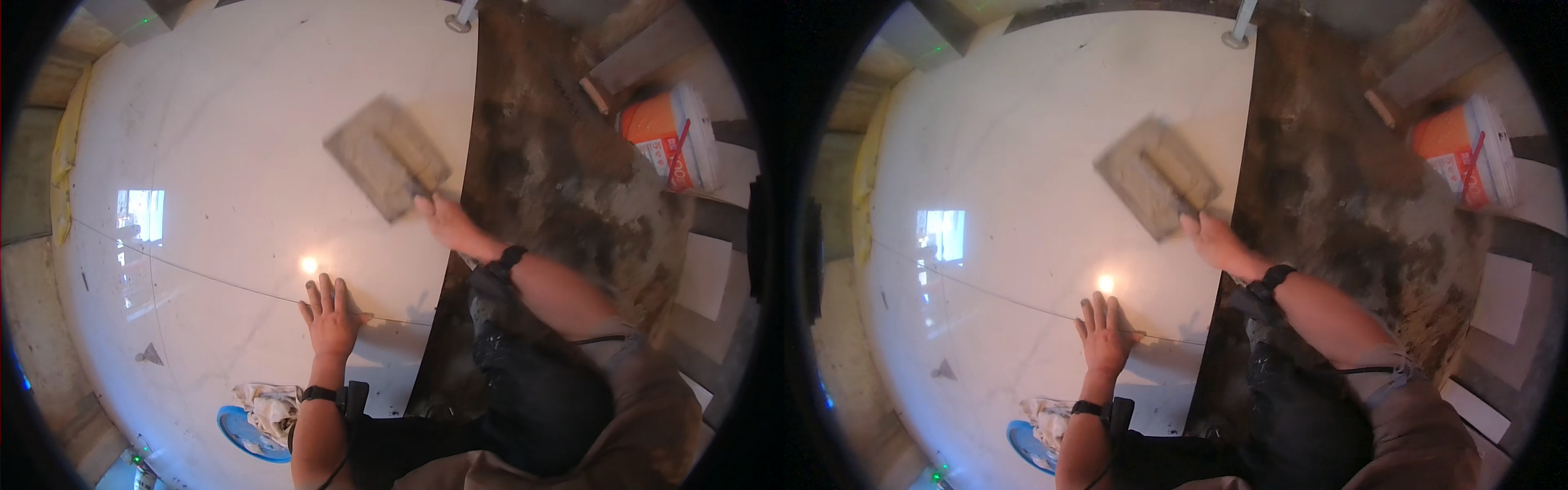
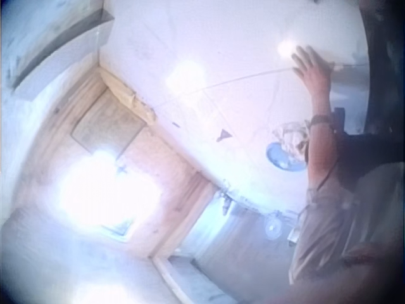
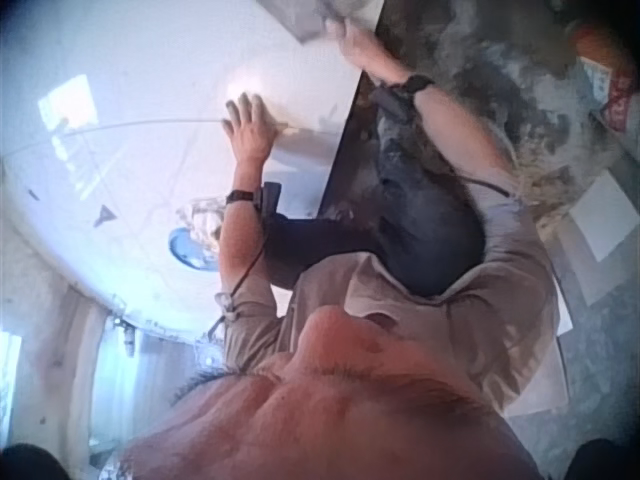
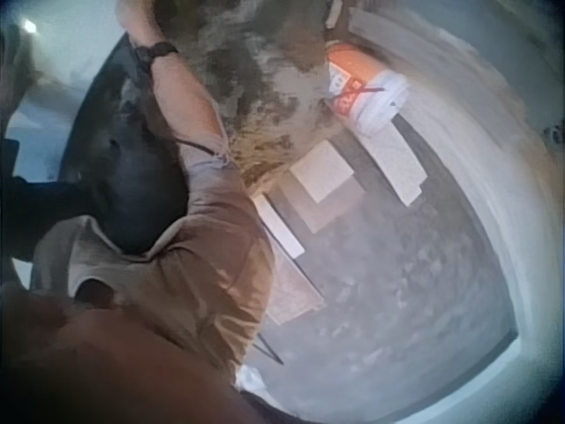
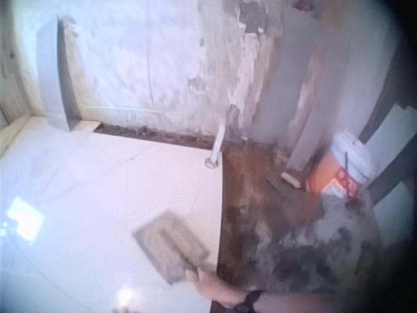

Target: Apply adhesive, position tiles, and clear space using a shovel and trowel for floor tile installation.

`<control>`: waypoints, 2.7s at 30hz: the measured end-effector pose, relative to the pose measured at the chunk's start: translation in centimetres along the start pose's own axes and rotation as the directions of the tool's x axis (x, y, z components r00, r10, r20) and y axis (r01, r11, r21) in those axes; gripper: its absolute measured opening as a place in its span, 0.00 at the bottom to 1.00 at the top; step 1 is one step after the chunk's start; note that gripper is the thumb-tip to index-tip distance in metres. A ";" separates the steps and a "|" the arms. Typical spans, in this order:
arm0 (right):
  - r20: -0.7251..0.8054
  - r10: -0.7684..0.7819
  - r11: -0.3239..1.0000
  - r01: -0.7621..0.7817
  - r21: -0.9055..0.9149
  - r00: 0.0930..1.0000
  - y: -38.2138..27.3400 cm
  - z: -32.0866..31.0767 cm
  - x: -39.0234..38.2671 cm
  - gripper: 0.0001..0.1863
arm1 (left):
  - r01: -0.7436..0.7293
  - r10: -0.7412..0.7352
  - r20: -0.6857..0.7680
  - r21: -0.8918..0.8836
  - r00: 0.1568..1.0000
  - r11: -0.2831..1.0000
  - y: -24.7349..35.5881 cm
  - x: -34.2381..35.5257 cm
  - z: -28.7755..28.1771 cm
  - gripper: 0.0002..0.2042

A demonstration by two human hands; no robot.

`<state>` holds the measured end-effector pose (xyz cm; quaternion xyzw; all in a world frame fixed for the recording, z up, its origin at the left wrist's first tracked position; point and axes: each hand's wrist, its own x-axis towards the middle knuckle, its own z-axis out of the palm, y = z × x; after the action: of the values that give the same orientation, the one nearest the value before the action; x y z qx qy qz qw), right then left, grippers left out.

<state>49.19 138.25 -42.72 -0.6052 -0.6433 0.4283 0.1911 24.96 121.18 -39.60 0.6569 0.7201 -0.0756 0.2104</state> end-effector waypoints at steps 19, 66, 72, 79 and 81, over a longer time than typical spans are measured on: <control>0.223 0.050 0.998 -0.040 -0.047 0.974 -1.2 1.5 -1.7 0.28 | 0.004 -0.004 -0.010 0.030 1.000 1.000 -0.4 -0.4 1.1 0.44; 0.159 0.091 0.986 -0.111 0.125 0.983 -1.8 -2.4 -6.8 0.22 | 0.119 -0.131 0.173 0.080 0.976 0.990 -6.5 1.5 -3.7 0.54; 0.097 0.193 0.981 -0.190 -0.038 0.976 -0.7 -15.4 -18.5 0.23 | 0.133 -0.143 0.153 0.071 0.978 0.988 -4.9 1.5 -3.8 0.55; 0.113 0.621 0.703 -0.488 -0.517 0.775 2.8 -24.2 -33.2 0.25 | 0.177 -0.181 0.136 0.044 0.974 0.983 -4.9 0.8 -4.4 0.51; 0.112 0.617 0.651 -0.426 -0.629 0.779 3.4 -24.5 -37.5 0.27 | 0.124 -0.128 0.135 0.041 0.983 0.991 -4.3 0.9 -4.3 0.52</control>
<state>77.29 110.44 -21.40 -0.7174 -0.5575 0.3431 -0.2382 19.83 123.09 -36.86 0.6066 0.7427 -0.1454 0.2434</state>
